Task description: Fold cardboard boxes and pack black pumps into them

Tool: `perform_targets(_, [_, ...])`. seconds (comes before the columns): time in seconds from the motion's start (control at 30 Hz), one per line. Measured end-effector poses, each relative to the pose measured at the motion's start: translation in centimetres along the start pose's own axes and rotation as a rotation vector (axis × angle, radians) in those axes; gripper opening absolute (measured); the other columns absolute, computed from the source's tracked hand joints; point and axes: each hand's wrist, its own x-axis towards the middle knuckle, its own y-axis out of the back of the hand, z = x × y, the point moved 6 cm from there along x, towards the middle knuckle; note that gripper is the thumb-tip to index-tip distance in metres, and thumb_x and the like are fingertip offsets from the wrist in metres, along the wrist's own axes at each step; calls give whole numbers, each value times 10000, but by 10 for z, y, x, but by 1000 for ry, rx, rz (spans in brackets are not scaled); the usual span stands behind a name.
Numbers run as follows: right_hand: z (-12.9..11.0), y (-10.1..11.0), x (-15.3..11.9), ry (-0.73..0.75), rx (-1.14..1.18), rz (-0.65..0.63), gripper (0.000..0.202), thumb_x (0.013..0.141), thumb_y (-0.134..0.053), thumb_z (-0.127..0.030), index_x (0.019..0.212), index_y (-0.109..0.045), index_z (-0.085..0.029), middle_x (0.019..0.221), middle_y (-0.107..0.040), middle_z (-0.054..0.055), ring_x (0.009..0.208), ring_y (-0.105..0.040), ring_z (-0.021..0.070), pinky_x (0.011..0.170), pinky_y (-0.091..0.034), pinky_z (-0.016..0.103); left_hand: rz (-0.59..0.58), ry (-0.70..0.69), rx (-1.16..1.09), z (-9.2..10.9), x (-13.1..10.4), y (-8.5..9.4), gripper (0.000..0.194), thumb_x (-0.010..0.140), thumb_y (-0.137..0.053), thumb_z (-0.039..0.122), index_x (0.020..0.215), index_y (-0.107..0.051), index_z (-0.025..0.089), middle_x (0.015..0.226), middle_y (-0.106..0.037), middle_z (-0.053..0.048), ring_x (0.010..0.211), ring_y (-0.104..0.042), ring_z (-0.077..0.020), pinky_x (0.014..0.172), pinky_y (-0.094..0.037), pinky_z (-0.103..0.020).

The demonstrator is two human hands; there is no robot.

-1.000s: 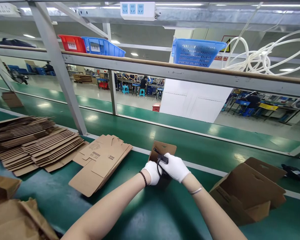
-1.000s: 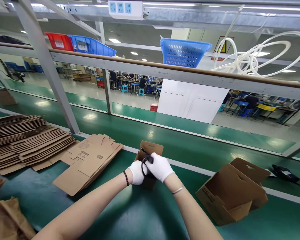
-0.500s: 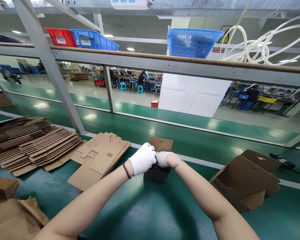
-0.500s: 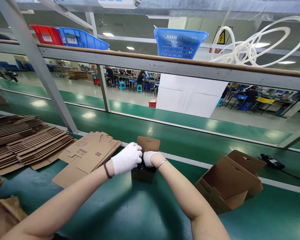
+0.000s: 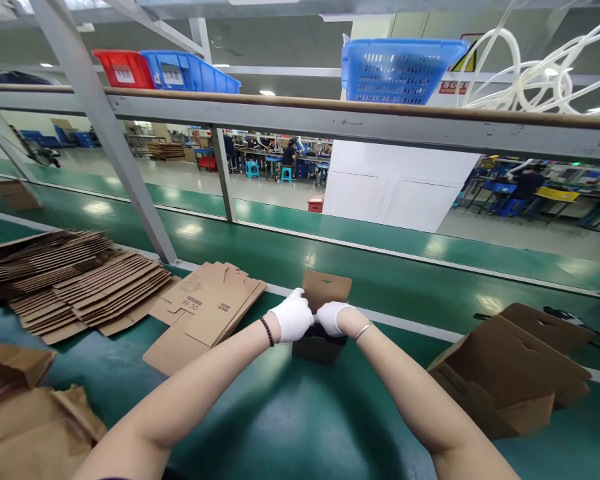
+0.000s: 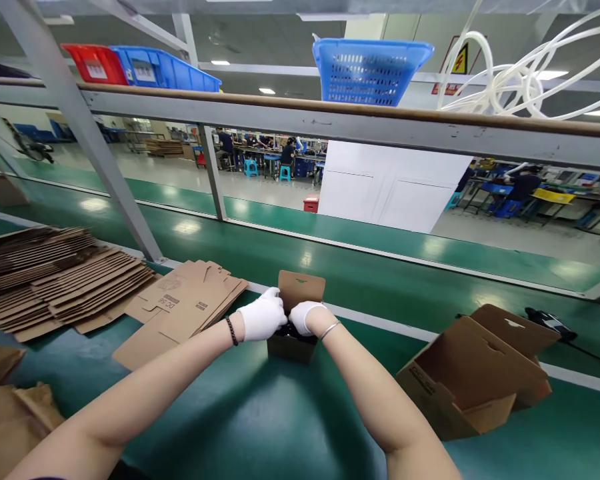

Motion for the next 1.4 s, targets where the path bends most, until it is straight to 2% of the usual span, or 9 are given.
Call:
perform_targets(0.13, [-8,11,-21,-10,-41,68,302,778,-571,-87,1012,-741,-177,982,-750,142,914,-717,304,741,-538,362,116,337,-97,-87,-41,19,351,934,-422,374,1218,-623,330,1259,-659,23,1171,-555,-179,1077,-293,-306])
perform_targets(0.3, [-19,-17,-79,-116,216,429,327,927,-467,-275,1185,-668,-263,1096,-739,72,1000,-702,256,837,-528,328,215,1050,-112,-219,-134,13,859,807,-469,643,1414,-379,43,1409,-463,-287,1294,-414,-435,1003,-346,-542])
perform_targets(0.4, [-7,-73,-77,-300,275,451,574,777,-637,-201,1346,-561,-223,1107,-729,118,850,-731,298,698,-556,339,209,1233,-163,-252,-157,-3,1095,669,-522,768,1459,-298,44,1384,-460,-329,1243,-446,-499,949,-355,-601])
perform_targets(0.47, [6,-93,-60,-299,255,571,372,854,-510,-154,1169,-671,-268,1084,-730,77,817,-732,252,675,-546,306,197,1255,-192,-259,-154,-11,1089,640,-541,768,1472,-308,106,1352,-509,-297,1213,-485,-489,933,-368,-580])
perform_targets(0.83, [148,-41,31,-433,690,807,472,823,-452,-111,1266,-608,-162,1402,-526,195,1129,-634,316,943,-468,432,312,1172,-121,-216,-149,30,882,689,-536,585,1427,-402,120,1362,-508,-239,1198,-493,-426,916,-397,-528])
perform_targets(0.97, [125,-22,45,-454,796,852,574,848,-525,-263,1398,-484,-104,1516,-341,256,1178,-596,373,960,-462,499,510,1053,-96,-163,-133,67,893,719,-521,597,1450,-371,106,1414,-474,-211,1238,-466,-398,968,-399,-489])
perform_targets(1.17, [30,-17,12,149,1508,1127,923,847,-566,-594,1562,-105,-233,1520,-399,105,1351,-447,250,1106,-378,392,885,914,-640,-109,-100,73,900,726,-568,521,1453,-346,39,1432,-452,-248,1330,-407,-404,1077,-340,-528])
perform_targets(1.27, [39,-28,-10,11,1658,1136,1086,757,-638,-645,1565,-31,-248,1530,-383,99,1347,-447,276,1111,-378,424,706,489,-1412,-80,-76,51,673,762,-596,518,1317,-545,141,1343,-580,-172,1296,-487,-343,1086,-370,-476])
perform_targets(1.4, [53,-31,-19,71,1575,947,850,742,-615,-696,1430,-467,-219,1501,-431,100,1400,-363,293,1173,-256,424,408,-54,-1915,-29,-69,45,610,685,-719,592,1146,-673,195,1154,-695,-135,1146,-600,-366,1022,-425,-500])
